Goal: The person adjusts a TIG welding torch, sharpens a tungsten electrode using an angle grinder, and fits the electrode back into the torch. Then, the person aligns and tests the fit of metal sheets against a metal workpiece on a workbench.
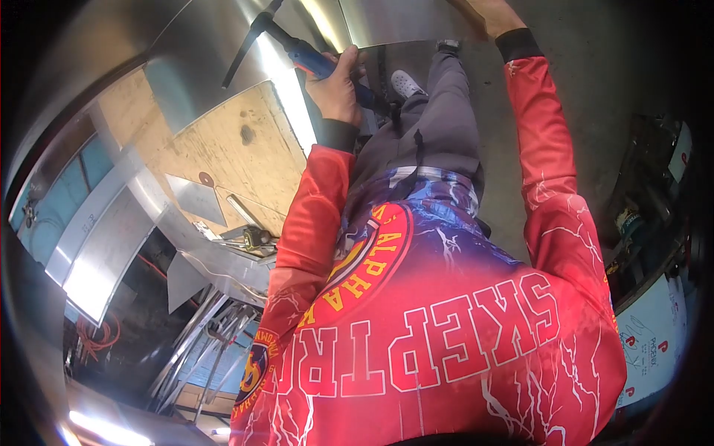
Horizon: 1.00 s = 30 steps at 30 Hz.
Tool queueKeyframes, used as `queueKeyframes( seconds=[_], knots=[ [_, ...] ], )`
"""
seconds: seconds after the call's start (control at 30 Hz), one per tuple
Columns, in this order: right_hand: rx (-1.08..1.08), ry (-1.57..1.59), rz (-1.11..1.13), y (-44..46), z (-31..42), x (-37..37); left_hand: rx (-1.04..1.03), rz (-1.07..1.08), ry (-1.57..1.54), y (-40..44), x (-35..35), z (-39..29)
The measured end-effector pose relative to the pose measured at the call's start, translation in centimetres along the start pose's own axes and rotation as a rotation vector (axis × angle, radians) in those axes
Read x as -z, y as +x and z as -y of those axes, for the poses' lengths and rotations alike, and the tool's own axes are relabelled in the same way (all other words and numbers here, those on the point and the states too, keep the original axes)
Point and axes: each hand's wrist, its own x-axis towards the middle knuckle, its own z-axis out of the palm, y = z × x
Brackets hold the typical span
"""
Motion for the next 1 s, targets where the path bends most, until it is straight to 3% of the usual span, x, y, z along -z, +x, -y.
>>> queueKeyframes(
  seconds=[0.13, 0.2, 0.33, 0.43, 0.5, 0.73, 0.8, 0.83, 0.9, 1.0],
  knots=[
    [0.005, -0.135, -0.039, -0.6, 1.3, -0.3, 0.000, 0.008, -0.014, 0.1, 0.0, 0.0],
    [0.127, -0.244, -0.019, -0.1, 0.5, 0.0, 0.003, -0.003, -0.013, 0.0, -0.1, 0.0],
    [0.182, -0.269, -0.002, 0.0, 0.5, 0.2, -0.008, -0.002, -0.022, 0.2, 0.1, 0.2],
    [0.016, -0.136, -0.020, -0.1, 1.2, -0.1, -0.013, -0.029, 0.015, 0.4, 0.5, 0.5],
    [0.160, -0.325, -0.005, -0.1, 1.3, 0.1, -0.012, -0.026, 0.013, 0.3, 0.3, 0.3],
    [0.181, -0.274, 0.013, 0.2, 0.6, 0.4, -0.026, -0.024, 0.053, 0.6, 0.5, 0.5],
    [0.648, -0.943, 0.003, 0.9, -0.8, 0.9, -0.023, -0.023, 0.053, 0.5, 0.4, 0.2],
    [0.650, -0.942, 0.004, 1.1, -1.5, 1.2, -0.021, -0.022, 0.052, 0.4, 0.3, 0.1],
    [0.239, -0.392, 0.026, 0.3, 0.4, 0.2, -0.019, -0.022, 0.063, 0.5, 0.5, 0.0],
    [0.244, -0.511, 0.026, 0.1, 0.9, 0.3, -0.017, -0.017, 0.074, 0.8, 0.6, 0.1]
  ],
)
